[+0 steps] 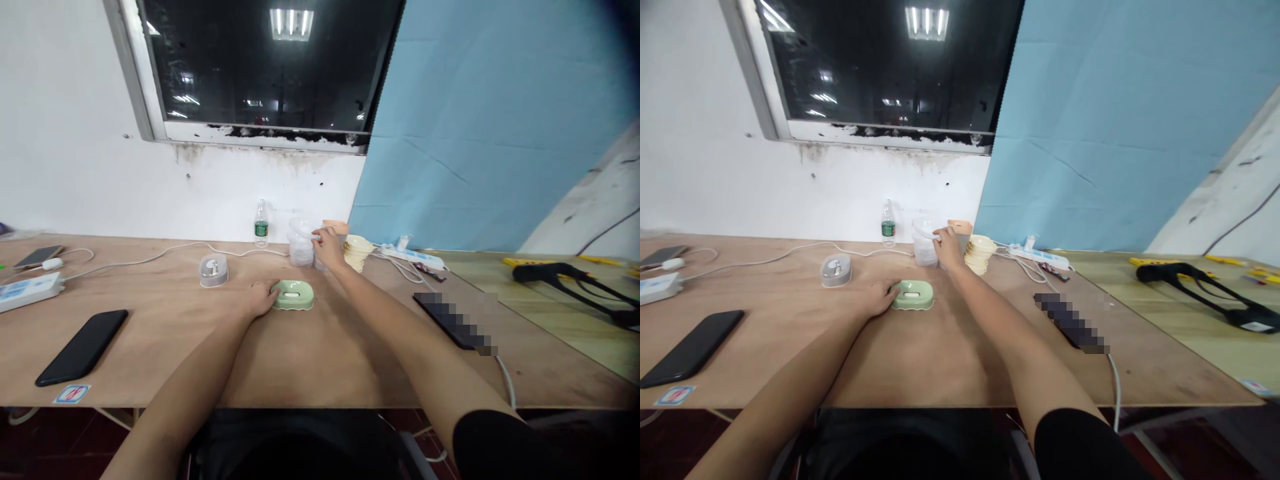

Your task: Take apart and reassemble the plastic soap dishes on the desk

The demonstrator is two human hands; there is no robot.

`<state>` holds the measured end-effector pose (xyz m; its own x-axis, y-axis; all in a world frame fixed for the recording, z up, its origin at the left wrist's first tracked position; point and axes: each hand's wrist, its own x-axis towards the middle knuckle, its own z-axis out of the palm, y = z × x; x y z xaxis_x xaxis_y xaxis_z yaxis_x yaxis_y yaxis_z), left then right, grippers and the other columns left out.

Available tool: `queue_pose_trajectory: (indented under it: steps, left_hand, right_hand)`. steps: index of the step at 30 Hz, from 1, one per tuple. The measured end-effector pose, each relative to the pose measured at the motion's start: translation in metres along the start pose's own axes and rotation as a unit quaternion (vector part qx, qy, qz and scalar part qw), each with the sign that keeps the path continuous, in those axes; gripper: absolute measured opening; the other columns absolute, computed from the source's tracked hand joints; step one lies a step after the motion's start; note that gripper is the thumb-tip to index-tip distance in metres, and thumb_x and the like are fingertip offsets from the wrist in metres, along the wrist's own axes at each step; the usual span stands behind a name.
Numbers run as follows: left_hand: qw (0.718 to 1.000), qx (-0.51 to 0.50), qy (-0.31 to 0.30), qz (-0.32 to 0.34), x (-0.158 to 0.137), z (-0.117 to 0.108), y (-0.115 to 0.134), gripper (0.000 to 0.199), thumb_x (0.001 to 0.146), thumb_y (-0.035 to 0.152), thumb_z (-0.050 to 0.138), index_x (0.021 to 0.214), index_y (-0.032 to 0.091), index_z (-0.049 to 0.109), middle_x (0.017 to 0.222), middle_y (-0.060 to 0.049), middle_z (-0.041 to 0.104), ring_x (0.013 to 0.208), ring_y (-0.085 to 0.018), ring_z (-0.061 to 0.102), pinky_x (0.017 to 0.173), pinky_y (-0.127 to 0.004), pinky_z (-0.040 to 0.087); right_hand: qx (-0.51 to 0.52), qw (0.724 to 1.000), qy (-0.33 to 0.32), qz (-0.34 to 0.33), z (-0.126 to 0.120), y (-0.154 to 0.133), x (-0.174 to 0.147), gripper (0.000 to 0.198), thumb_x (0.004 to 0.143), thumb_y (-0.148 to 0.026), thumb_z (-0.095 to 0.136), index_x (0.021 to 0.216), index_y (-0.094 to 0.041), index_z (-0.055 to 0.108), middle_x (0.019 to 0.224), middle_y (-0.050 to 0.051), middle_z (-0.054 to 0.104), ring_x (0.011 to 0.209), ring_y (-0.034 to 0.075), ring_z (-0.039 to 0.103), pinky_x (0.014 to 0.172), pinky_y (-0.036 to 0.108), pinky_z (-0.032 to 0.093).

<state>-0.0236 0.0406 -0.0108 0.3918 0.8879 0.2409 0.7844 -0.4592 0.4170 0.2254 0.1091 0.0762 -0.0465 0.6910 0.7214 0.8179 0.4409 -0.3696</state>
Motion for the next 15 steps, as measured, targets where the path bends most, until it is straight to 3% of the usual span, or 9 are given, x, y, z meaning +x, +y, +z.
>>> queue_pose_trajectory:
  steps: [4,8,12,15]
  left_hand:
    - [0.998,-0.032,0.051,-0.027,-0.001,-0.003,0.004,0.063,0.090,0.050,0.044,0.142,0.016,0.034,0.131,-0.013,0.057,0.119,-0.026,0.054,0.100,-0.039,0.041]
    - [0.987,-0.099,0.125,-0.007,-0.006,-0.012,0.016,0.077,0.090,0.052,0.044,0.148,0.013,0.012,0.138,-0.016,0.048,0.114,-0.023,0.057,0.097,-0.036,0.044]
    - [0.980,-0.101,0.166,0.049,-0.012,-0.019,0.026,0.067,0.092,0.051,0.043,0.146,0.018,0.021,0.143,-0.012,0.044,0.116,-0.021,0.055,0.100,-0.034,0.042]
    - [0.972,-0.103,0.204,0.054,-0.013,-0.022,0.027,0.057,0.093,0.050,0.043,0.141,0.020,0.034,0.136,-0.009,0.051,0.111,-0.019,0.057,0.100,-0.034,0.042]
  right_hand:
    - [0.075,0.996,0.039,0.000,-0.007,-0.017,-0.042,0.024,0.088,-0.032,0.050,0.106,-0.019,0.060,0.105,0.008,0.056,0.083,0.018,0.058,0.079,0.033,0.050]
    - [0.133,0.991,0.020,-0.016,-0.012,-0.029,-0.100,0.023,0.088,-0.038,0.050,0.100,-0.021,0.059,0.099,0.008,0.058,0.089,0.021,0.058,0.079,0.034,0.051]
    - [0.172,0.983,-0.064,-0.028,-0.015,-0.033,-0.130,0.026,0.089,-0.040,0.051,0.106,-0.022,0.057,0.103,0.008,0.061,0.087,0.020,0.059,0.081,0.036,0.051]
    - [0.209,0.976,-0.061,-0.001,-0.014,-0.034,-0.130,0.032,0.089,-0.044,0.050,0.112,-0.022,0.056,0.105,0.008,0.061,0.087,0.020,0.059,0.081,0.036,0.051]
